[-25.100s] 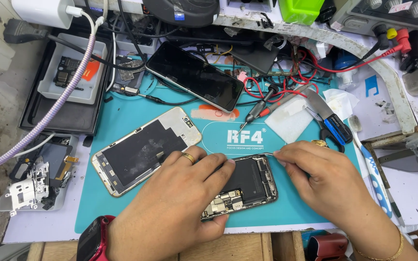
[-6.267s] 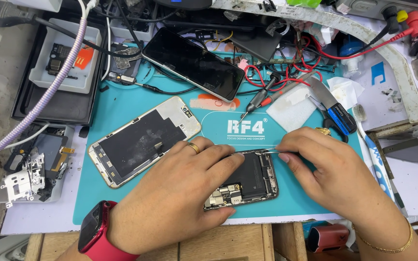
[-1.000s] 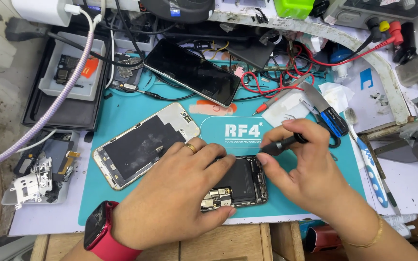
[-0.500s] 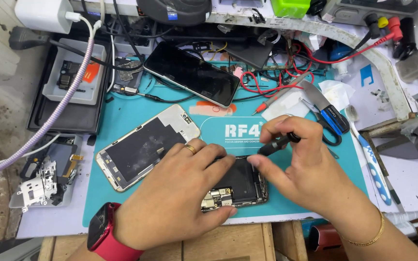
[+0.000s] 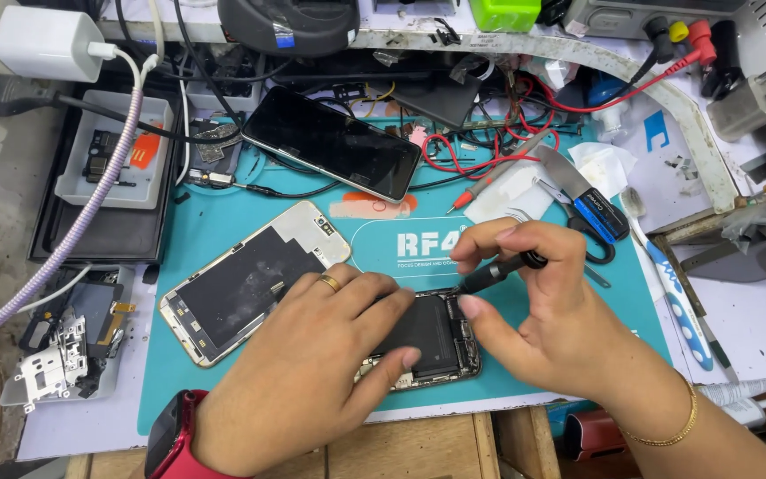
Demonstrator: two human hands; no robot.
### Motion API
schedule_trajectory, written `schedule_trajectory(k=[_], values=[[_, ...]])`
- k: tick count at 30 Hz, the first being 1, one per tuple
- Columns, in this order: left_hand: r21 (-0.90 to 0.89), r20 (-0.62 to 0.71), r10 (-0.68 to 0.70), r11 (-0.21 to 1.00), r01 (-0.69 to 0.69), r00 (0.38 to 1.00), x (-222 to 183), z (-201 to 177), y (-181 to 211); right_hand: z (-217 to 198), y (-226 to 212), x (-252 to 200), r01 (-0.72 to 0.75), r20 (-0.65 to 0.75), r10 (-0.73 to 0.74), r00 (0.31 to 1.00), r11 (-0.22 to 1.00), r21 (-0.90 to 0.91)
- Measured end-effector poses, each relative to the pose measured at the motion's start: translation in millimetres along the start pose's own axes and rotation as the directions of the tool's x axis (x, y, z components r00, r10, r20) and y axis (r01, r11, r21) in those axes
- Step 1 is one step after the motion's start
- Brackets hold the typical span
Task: Securing internal screws of a mobile phone using tweezers and a precision screwdriver on a repair bench.
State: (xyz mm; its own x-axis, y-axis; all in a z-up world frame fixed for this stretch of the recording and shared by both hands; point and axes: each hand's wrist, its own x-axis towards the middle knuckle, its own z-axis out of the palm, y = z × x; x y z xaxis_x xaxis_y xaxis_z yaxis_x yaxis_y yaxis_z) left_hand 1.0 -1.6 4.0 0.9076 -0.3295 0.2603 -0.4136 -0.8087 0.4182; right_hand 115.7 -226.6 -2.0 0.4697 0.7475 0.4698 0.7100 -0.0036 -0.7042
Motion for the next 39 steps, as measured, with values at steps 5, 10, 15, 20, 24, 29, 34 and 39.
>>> schedule_trajectory(k=[5,10,15,20,24,29,34,39], values=[[-0.049,-0.082,-0.101,0.994,0.097,0.992,10.5,3.1,7.1,-2.8,-2.7,1.3,-0.001,-0.007,0.002,1.000,0.998,0.067],[0.088,-0.084,-0.102,0.990,0.109,0.991,28.9,13.0,11.9,-5.1,7.4,-5.3,-0.086,-0.006,0.086,0.996,0.991,-0.099],[-0.112,-0.083,-0.156,0.983,0.146,0.984,34.2,20.2,7.9,-11.3,-5.0,1.4,-0.166,-0.028,0.169,0.985,0.981,0.100],[-0.106,-0.066,-0.170,0.981,0.162,0.983,34.5,21.7,7.6,-3.9,-4.1,1.6,-0.202,-0.121,0.228,0.966,0.960,0.193],[-0.064,-0.114,-0.140,0.989,0.133,0.984,34.8,23.9,6.1,-6.0,-4.2,1.0,-0.198,-0.177,0.217,0.960,0.973,0.116],[0.089,-0.139,-0.254,0.960,0.267,0.957,39.2,28.0,-6.0,-20.3,2.1,-1.6,-0.155,-0.119,0.154,0.981,0.988,0.000],[0.253,-0.172,-0.275,0.916,0.312,0.946,40.8,38.3,-15.1,-17.0,5.9,-2.8,-0.104,-0.018,0.103,0.994,0.994,-0.035],[0.313,-0.186,-0.252,0.901,0.300,0.950,39.9,37.4,-16.7,-17.7,7.2,-3.7,-0.106,-0.002,0.106,0.994,0.994,-0.034]])
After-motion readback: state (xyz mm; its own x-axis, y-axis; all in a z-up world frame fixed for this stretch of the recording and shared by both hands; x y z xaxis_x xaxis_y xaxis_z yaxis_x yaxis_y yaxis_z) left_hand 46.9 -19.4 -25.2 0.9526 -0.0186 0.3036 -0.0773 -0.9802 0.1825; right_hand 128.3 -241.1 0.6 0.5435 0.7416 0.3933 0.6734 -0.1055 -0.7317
